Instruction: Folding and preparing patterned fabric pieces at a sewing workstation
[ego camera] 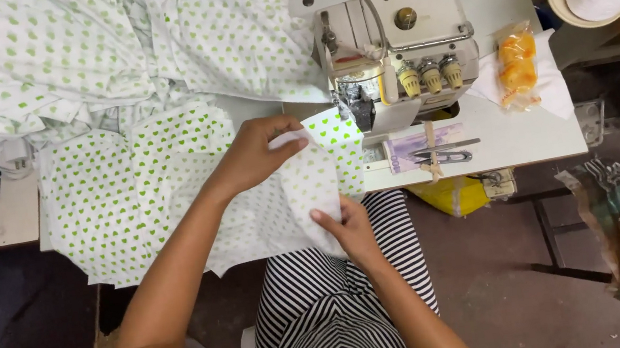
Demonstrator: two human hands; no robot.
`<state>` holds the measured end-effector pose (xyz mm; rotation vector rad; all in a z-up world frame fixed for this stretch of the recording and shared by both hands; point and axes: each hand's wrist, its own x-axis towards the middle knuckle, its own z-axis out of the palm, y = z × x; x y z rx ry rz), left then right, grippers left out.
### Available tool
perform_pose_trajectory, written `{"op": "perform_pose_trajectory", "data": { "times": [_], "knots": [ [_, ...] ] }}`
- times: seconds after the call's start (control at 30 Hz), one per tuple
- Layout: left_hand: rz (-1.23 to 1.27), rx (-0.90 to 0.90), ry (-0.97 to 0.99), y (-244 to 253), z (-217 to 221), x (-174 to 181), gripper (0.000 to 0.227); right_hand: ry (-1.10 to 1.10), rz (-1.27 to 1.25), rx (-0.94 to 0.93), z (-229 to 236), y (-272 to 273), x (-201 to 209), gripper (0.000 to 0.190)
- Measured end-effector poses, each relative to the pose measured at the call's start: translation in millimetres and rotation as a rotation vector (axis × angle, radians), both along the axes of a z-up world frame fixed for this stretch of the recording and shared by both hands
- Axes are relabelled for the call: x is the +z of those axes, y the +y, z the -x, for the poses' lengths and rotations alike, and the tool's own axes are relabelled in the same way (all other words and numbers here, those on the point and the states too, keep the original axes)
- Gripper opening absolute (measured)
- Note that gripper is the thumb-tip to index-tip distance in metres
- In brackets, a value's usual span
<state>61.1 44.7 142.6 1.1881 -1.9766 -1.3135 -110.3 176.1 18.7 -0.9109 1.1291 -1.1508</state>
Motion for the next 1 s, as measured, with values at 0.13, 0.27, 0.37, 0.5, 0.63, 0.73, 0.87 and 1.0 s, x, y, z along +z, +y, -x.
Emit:
{"op": "perform_pose_trajectory", "data": {
  "times": [0.13, 0.27, 0.37, 0.5, 0.63, 0.73, 0.87, 1.0],
  "knots": [
    [0.173, 0.073, -0.057, -23.0, 26.7, -36.1, 0.02, -0.004, -0.051, -0.121, 16.2, 22.5, 15.5, 0.027],
    [0.446, 0.163, -0.269, -53.2, 66.6, -113.1, 0.02, 0.587, 0.204, -0.24, 39.3, 13.2, -34.9, 0.016],
    [0.545, 0.25, -0.267, -60.3, 80.2, -150.1, 0.029, 0.837, 0.328, -0.24, 45.9, -14.0, -43.6, 0.02],
    [0.325, 0.276, -0.382, -40.1, 73.8, -134.9, 0.041, 0.663, 0.268, -0.13, 64.6, -41.7, -91.6, 0.016],
    [0.31, 0.227, -0.257, -23.1, 56.2, -114.6, 0.021, 0.602, 0.331, -0.028, 66.7, -30.9, -89.8, 0.007],
    [0.374, 0.215, -0.167, -8.6, 41.1, -103.4, 0.009, 0.506, 0.308, 0.058, 60.1, -8.1, -81.9, 0.007],
    [0.646, 0.294, 0.008, 44.1, 9.0, -0.6, 0.009, 0.381, 0.367, 0.126, 65.4, 18.9, -2.1, 0.006],
    [0.869, 0.307, 0.054, 112.2, -8.5, 115.0, 0.007, 0.323, 0.413, 0.155, 95.3, 36.2, 87.9, 0.02]
  ]
}}
